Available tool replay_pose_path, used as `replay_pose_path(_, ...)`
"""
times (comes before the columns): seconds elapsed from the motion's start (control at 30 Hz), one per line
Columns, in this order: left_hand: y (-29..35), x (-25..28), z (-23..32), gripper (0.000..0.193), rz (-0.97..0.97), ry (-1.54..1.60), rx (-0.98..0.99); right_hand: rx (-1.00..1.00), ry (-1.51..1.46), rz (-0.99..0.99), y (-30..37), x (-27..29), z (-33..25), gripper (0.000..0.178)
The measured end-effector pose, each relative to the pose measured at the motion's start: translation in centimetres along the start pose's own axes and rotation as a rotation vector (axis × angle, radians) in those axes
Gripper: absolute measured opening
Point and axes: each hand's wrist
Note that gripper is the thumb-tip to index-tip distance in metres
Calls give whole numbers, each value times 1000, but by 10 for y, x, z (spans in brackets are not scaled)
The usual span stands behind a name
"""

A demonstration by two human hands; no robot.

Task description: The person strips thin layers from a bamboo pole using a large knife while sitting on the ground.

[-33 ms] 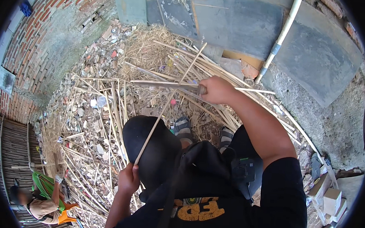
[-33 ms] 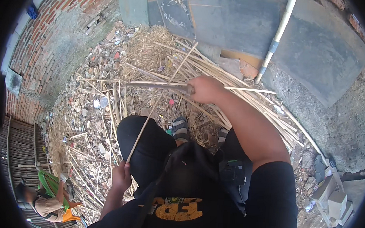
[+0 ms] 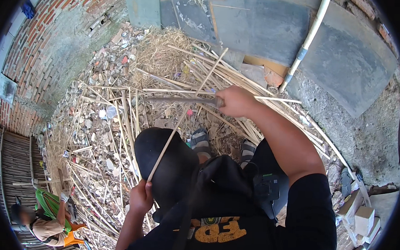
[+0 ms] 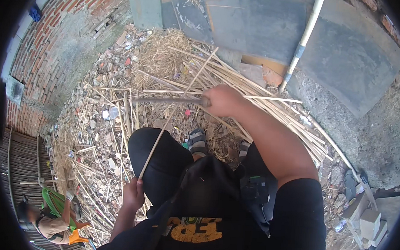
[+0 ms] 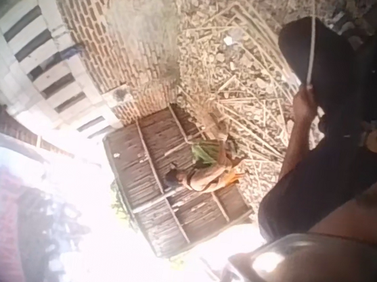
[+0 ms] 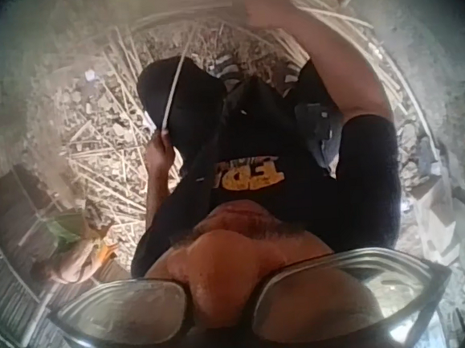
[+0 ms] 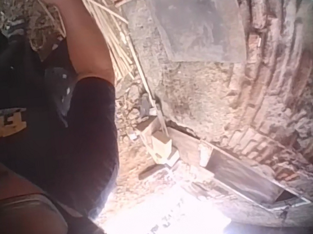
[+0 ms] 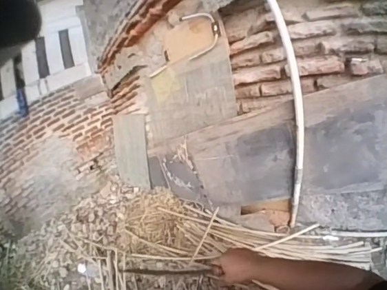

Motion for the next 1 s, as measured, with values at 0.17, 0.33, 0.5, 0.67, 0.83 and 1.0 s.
replay_pose_path(0.17, -6, -6, -5, 40, -1, 19, -56, -38, -38, -23, -3, -18, 6, 18)
replay_pose_path(0.33, 0, 5, -6, 37, -26, -39, -43, -81, 26, 10, -10, -12, 11, 20)
replay_pose_path(0.5, -6, 8, -6, 39, -89, 68, -36, -7, 2, 41, -2, -9, -5, 25)
replay_pose_path(0.67, -8, 6, -7, 38, -68, 24, -60, -214, -15, 55, -9, -13, 26, 19)
replay_pose_path(0.83, -3, 5, -16, 40, -91, 105, -64, 23, -18, 119, -3, -19, -5, 22)
replay_pose_path(1.0, -14, 8, -11, 42, -99, 176, -55, -65, -86, 185, -9, -11, 19, 20)
Point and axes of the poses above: each hand's wrist, its own y-axis away from the middle knuckle, its own x-axis out of the back of the hand, z = x × y, and after that the axes turned 6 degrees about y, right-handed
